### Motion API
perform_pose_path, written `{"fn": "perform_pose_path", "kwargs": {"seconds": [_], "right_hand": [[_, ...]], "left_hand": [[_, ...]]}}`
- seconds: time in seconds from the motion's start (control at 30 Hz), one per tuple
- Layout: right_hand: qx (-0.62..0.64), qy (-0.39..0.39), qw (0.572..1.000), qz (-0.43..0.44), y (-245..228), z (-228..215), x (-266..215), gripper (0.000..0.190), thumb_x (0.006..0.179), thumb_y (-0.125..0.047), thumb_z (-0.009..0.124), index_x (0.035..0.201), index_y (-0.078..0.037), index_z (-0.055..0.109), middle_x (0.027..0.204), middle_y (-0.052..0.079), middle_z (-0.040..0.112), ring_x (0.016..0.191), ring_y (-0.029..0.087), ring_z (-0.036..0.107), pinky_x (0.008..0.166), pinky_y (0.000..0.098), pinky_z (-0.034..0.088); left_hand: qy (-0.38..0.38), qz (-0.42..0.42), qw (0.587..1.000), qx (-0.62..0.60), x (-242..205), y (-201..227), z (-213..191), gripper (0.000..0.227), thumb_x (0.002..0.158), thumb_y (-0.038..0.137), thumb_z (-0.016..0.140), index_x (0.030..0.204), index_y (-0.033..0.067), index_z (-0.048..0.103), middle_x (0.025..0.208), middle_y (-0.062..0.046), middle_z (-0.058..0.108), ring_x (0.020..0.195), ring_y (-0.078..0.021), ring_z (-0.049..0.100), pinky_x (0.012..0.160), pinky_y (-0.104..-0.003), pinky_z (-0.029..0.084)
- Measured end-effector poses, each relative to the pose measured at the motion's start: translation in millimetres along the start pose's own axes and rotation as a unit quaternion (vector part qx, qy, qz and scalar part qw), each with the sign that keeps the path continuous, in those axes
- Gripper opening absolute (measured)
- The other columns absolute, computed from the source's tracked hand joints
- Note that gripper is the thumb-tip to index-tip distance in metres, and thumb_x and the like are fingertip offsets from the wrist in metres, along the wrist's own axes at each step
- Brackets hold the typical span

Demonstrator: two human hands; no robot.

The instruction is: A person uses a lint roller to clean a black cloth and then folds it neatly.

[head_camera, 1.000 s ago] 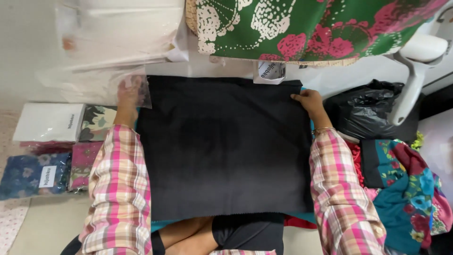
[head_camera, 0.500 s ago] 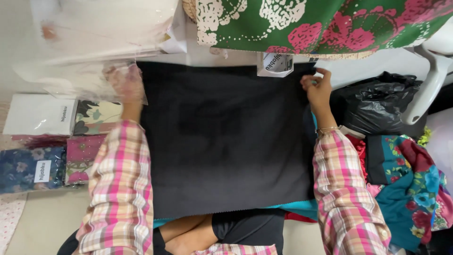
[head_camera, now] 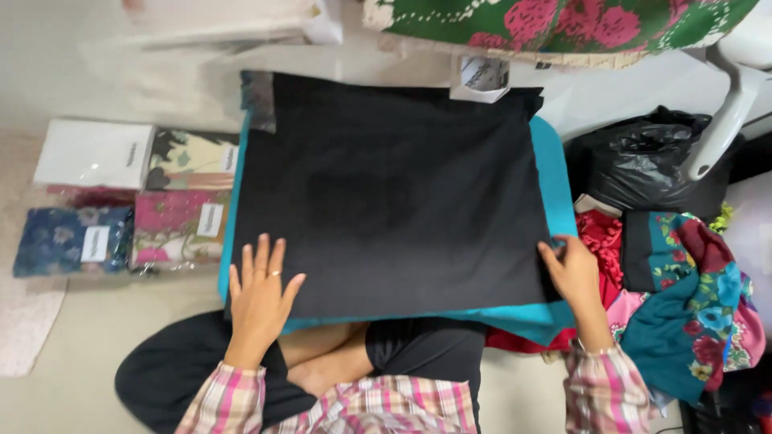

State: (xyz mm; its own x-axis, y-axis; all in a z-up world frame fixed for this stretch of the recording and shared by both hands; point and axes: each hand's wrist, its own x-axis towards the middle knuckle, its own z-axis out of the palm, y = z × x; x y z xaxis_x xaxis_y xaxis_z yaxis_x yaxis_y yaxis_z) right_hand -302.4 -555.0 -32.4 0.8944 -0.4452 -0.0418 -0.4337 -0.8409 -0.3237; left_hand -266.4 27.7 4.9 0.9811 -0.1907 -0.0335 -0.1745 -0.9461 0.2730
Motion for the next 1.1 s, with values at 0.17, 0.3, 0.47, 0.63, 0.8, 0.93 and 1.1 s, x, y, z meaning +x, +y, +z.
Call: {"fn": "perform_pose_path", "kwargs": {"seconds": [0.17, 0.3, 0.47, 0.63, 0.8, 0.93, 1.1], "right_hand": [[0.022, 0.012, 0.999, 0.036, 28, 17, -26, 0.048, 0.1, -0.059, 0.068, 0.122, -0.016, 0.073, 0.096, 0.014, 0.077, 0.098, 0.042, 0.072, 0.084, 0.0563, 0.056], [0.168, 0.1, 0.981, -0.003, 57, 10, -32, 0.026, 0.105, -0.035, 0.076, 0.121, -0.015, 0.074, 0.086, 0.01, 0.073, 0.083, 0.027, 0.069, 0.073, 0.042, 0.056], [0.243, 0.065, 0.967, 0.029, 33, -4, -55, 0.034, 0.099, -0.024, 0.08, 0.13, -0.014, 0.069, 0.07, 0.007, 0.064, 0.059, 0.022, 0.061, 0.051, 0.0386, 0.052], [0.189, 0.032, 0.981, 0.031, 7, -13, -67, 0.048, 0.098, -0.029, 0.077, 0.144, -0.023, 0.063, 0.095, 0.017, 0.071, 0.098, 0.039, 0.069, 0.088, 0.0537, 0.053], [0.201, 0.044, 0.979, 0.013, -3, -20, -71, 0.046, 0.098, -0.023, 0.078, 0.143, -0.027, 0.067, 0.097, 0.018, 0.071, 0.092, 0.037, 0.07, 0.08, 0.0477, 0.057], [0.197, 0.035, 0.98, 0.001, -10, -24, -73, 0.04, 0.101, -0.021, 0.075, 0.14, -0.027, 0.068, 0.096, 0.016, 0.072, 0.09, 0.034, 0.071, 0.074, 0.0443, 0.058], [0.206, 0.037, 0.978, -0.015, -8, -21, -69, 0.039, 0.102, -0.018, 0.074, 0.139, -0.029, 0.07, 0.097, 0.016, 0.072, 0.087, 0.032, 0.071, 0.07, 0.0428, 0.058]], "left_hand": [[0.074, -0.113, 0.991, -0.004, -39, -10, 7, 0.071, 0.1, 0.05, 0.054, 0.158, 0.0133, 0.039, 0.166, -0.01, 0.033, 0.146, -0.0321, 0.039, 0.108, -0.053, 0.042], [0.157, -0.162, 0.974, -0.02, -44, -27, 20, 0.068, 0.095, 0.036, 0.069, 0.152, 0.0063, 0.047, 0.14, -0.015, 0.047, 0.118, -0.0401, 0.056, 0.094, -0.054, 0.051], [0.167, -0.201, 0.951, -0.165, -42, -50, 35, 0.069, 0.087, 0.025, 0.081, 0.146, 0.0042, 0.05, 0.126, -0.017, 0.044, 0.111, -0.0467, 0.062, 0.087, -0.058, 0.055], [0.141, -0.28, 0.91, -0.272, -33, -88, 63, 0.054, 0.092, 0.04, 0.079, 0.133, 0.0144, 0.055, 0.092, -0.007, 0.071, 0.086, -0.0292, 0.073, 0.074, -0.044, 0.057], [0.173, -0.278, 0.863, -0.386, -42, -66, 35, 0.039, 0.093, 0.024, 0.079, 0.123, 0.0077, 0.058, 0.081, -0.009, 0.071, 0.065, -0.0223, 0.071, 0.065, -0.035, 0.055], [0.196, -0.262, 0.857, -0.398, -45, -54, 19, 0.03, 0.093, 0.022, 0.079, 0.116, 0.011, 0.062, 0.081, -0.008, 0.073, 0.064, -0.0201, 0.072, 0.063, -0.033, 0.054], [0.193, -0.25, 0.873, -0.373, -34, -46, 1, 0.039, 0.089, 0.021, 0.081, 0.121, 0.0099, 0.061, 0.084, -0.01, 0.074, 0.065, -0.022, 0.072, 0.067, -0.034, 0.055]]}}
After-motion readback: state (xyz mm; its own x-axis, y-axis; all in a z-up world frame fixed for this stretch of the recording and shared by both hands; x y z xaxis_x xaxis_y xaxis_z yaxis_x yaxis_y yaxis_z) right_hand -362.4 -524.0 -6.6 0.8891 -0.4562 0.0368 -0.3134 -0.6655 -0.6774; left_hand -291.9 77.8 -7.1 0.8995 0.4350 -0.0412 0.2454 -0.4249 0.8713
